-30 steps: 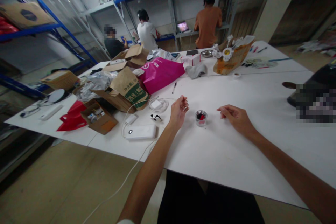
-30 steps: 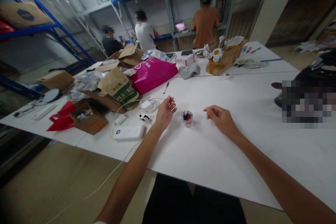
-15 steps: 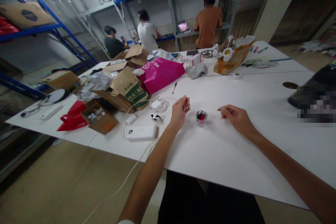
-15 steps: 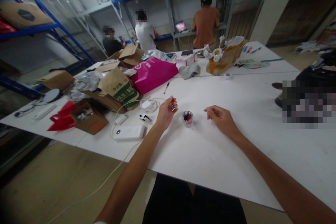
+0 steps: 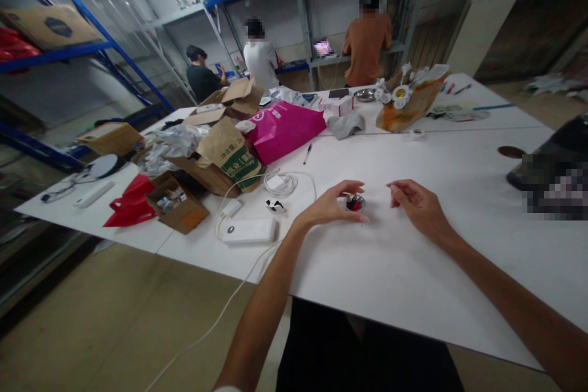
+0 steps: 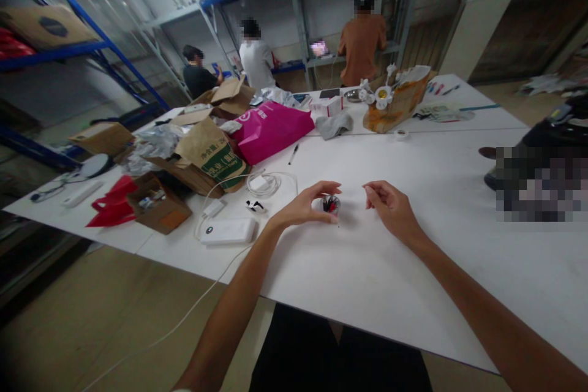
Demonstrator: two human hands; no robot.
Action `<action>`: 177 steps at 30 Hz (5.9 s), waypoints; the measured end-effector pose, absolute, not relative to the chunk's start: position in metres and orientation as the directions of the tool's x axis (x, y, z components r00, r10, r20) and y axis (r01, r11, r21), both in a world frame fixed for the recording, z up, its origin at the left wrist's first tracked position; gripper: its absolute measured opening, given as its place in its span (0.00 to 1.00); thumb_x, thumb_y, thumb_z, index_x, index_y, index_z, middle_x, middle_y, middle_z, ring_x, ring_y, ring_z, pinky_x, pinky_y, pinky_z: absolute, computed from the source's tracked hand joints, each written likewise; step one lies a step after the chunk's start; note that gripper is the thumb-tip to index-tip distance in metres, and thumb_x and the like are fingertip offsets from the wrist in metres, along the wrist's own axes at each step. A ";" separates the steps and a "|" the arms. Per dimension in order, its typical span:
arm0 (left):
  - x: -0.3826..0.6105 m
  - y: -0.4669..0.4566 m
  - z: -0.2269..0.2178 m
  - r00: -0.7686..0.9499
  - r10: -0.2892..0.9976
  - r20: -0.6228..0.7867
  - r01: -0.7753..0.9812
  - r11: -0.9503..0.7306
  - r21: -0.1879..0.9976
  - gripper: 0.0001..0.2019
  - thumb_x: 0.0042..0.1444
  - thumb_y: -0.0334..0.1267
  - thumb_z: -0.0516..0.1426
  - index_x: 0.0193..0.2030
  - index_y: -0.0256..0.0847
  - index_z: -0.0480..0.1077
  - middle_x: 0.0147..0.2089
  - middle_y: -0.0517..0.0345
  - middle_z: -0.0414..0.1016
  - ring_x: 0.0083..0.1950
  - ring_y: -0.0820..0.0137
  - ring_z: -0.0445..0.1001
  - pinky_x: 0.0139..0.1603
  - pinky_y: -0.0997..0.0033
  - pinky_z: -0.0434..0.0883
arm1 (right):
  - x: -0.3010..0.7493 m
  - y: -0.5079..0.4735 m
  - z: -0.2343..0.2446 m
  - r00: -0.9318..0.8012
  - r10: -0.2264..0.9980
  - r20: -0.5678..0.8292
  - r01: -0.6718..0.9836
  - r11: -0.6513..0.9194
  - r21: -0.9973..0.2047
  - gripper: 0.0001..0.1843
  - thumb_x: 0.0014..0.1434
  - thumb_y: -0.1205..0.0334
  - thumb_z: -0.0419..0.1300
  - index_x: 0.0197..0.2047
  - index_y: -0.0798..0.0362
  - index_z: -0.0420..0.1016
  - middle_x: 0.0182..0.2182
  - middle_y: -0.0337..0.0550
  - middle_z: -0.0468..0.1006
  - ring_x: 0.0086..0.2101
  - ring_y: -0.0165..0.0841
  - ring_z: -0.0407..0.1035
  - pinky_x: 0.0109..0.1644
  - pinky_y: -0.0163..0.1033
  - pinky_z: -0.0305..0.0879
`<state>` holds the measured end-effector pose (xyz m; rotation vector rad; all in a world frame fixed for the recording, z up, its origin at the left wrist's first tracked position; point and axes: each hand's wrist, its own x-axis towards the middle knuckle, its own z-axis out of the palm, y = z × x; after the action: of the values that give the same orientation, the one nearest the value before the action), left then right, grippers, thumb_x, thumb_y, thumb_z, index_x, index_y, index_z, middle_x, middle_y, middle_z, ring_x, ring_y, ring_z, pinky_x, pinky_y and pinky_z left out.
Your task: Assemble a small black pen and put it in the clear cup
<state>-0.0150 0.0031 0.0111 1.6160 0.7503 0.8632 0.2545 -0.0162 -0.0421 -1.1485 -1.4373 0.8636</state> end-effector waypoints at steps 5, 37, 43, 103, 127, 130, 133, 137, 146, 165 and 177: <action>-0.016 0.005 0.004 0.568 0.814 0.119 0.154 -0.248 0.956 0.22 0.46 0.41 0.78 0.49 0.45 0.85 0.47 0.50 0.84 0.47 0.60 0.77 0.54 0.62 0.70 | 0.257 -0.017 -0.046 -0.002 0.945 0.326 0.229 0.318 -0.920 0.26 0.68 0.35 0.67 0.52 0.50 0.77 0.33 0.42 0.78 0.34 0.36 0.75 0.42 0.43 0.77; -0.034 0.044 -0.024 -0.362 0.918 0.159 -0.262 -0.265 0.928 0.17 0.70 0.53 0.63 0.40 0.41 0.78 0.42 0.53 0.80 0.48 0.65 0.77 0.57 0.67 0.68 | 0.160 0.101 0.020 -0.664 0.677 0.316 0.561 0.731 -0.387 0.13 0.64 0.47 0.72 0.42 0.47 0.87 0.49 0.52 0.80 0.52 0.48 0.74 0.64 0.55 0.69; -0.031 0.044 -0.027 -0.328 0.921 0.208 -0.235 -0.293 0.927 0.19 0.70 0.56 0.63 0.40 0.41 0.79 0.42 0.51 0.81 0.48 0.64 0.78 0.56 0.66 0.69 | 0.161 0.092 0.027 -0.669 0.672 0.317 0.520 0.729 -0.445 0.15 0.67 0.45 0.68 0.39 0.47 0.86 0.50 0.51 0.81 0.51 0.46 0.76 0.62 0.54 0.71; 0.005 0.007 -0.020 0.415 0.577 0.703 0.459 -0.800 0.385 0.10 0.74 0.44 0.61 0.52 0.44 0.83 0.42 0.49 0.82 0.46 0.61 0.75 0.54 0.54 0.71 | 0.224 -0.022 -0.021 -0.084 0.976 0.202 0.127 0.212 -0.969 0.34 0.68 0.27 0.62 0.31 0.51 0.80 0.23 0.42 0.75 0.27 0.33 0.70 0.36 0.40 0.69; -0.005 0.010 -0.024 0.447 0.620 0.645 0.412 -0.783 0.466 0.14 0.76 0.47 0.58 0.54 0.45 0.83 0.41 0.50 0.79 0.45 0.62 0.76 0.51 0.56 0.72 | 0.224 -0.028 -0.015 -0.098 0.958 0.268 0.261 0.285 -0.922 0.35 0.67 0.25 0.61 0.30 0.49 0.81 0.27 0.45 0.80 0.31 0.36 0.72 0.36 0.41 0.68; -0.005 0.011 -0.024 0.452 0.618 0.644 0.408 -0.785 0.467 0.14 0.76 0.48 0.58 0.53 0.44 0.83 0.40 0.50 0.79 0.45 0.62 0.75 0.50 0.58 0.72 | 0.225 -0.027 -0.017 -0.110 0.955 0.275 0.274 0.295 -0.915 0.35 0.67 0.25 0.61 0.30 0.49 0.81 0.28 0.44 0.80 0.31 0.35 0.72 0.36 0.41 0.68; -0.003 0.012 -0.025 0.460 0.604 0.651 0.422 -0.794 0.439 0.15 0.76 0.48 0.58 0.53 0.43 0.83 0.39 0.51 0.78 0.43 0.63 0.75 0.49 0.59 0.72 | 0.228 -0.023 -0.020 -0.145 0.957 0.250 0.255 0.280 -0.926 0.34 0.69 0.26 0.60 0.33 0.50 0.81 0.27 0.43 0.80 0.29 0.34 0.71 0.37 0.40 0.68; 0.002 0.011 -0.026 0.516 0.589 0.622 0.433 -0.806 0.404 0.15 0.76 0.47 0.57 0.54 0.42 0.82 0.40 0.49 0.80 0.44 0.61 0.76 0.52 0.56 0.73 | 0.230 -0.018 -0.027 -0.153 0.968 0.200 0.213 0.230 -0.949 0.35 0.70 0.26 0.57 0.32 0.50 0.77 0.25 0.42 0.77 0.27 0.33 0.70 0.35 0.40 0.68; 0.009 0.007 -0.035 0.567 0.595 0.569 0.501 -0.798 0.335 0.10 0.73 0.44 0.61 0.49 0.41 0.79 0.44 0.47 0.82 0.49 0.58 0.77 0.56 0.53 0.72 | 0.227 -0.027 -0.019 -0.072 0.926 0.372 0.448 0.363 -0.817 0.32 0.70 0.28 0.60 0.33 0.49 0.77 0.26 0.41 0.77 0.28 0.34 0.70 0.34 0.39 0.66; 0.015 0.000 -0.038 0.590 0.587 0.554 0.474 -0.808 0.351 0.10 0.75 0.37 0.59 0.43 0.38 0.81 0.41 0.49 0.82 0.44 0.62 0.75 0.49 0.59 0.70 | 0.233 -0.029 -0.021 -0.296 0.829 0.474 0.574 0.551 -0.605 0.21 0.77 0.44 0.56 0.39 0.48 0.78 0.31 0.42 0.81 0.27 0.33 0.69 0.33 0.41 0.64; 0.015 0.003 -0.037 0.522 0.631 0.573 0.468 -0.774 0.426 0.15 0.77 0.45 0.58 0.51 0.37 0.82 0.43 0.48 0.82 0.44 0.66 0.77 0.50 0.64 0.72 | 0.239 -0.023 -0.024 -0.268 0.846 0.461 0.554 0.527 -0.644 0.16 0.78 0.48 0.57 0.43 0.50 0.76 0.31 0.39 0.78 0.30 0.32 0.70 0.38 0.39 0.64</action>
<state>0.0154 0.0025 -0.0372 2.5439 0.9330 1.0918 0.2388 -0.0232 -0.0244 -1.1408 -1.9588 0.4571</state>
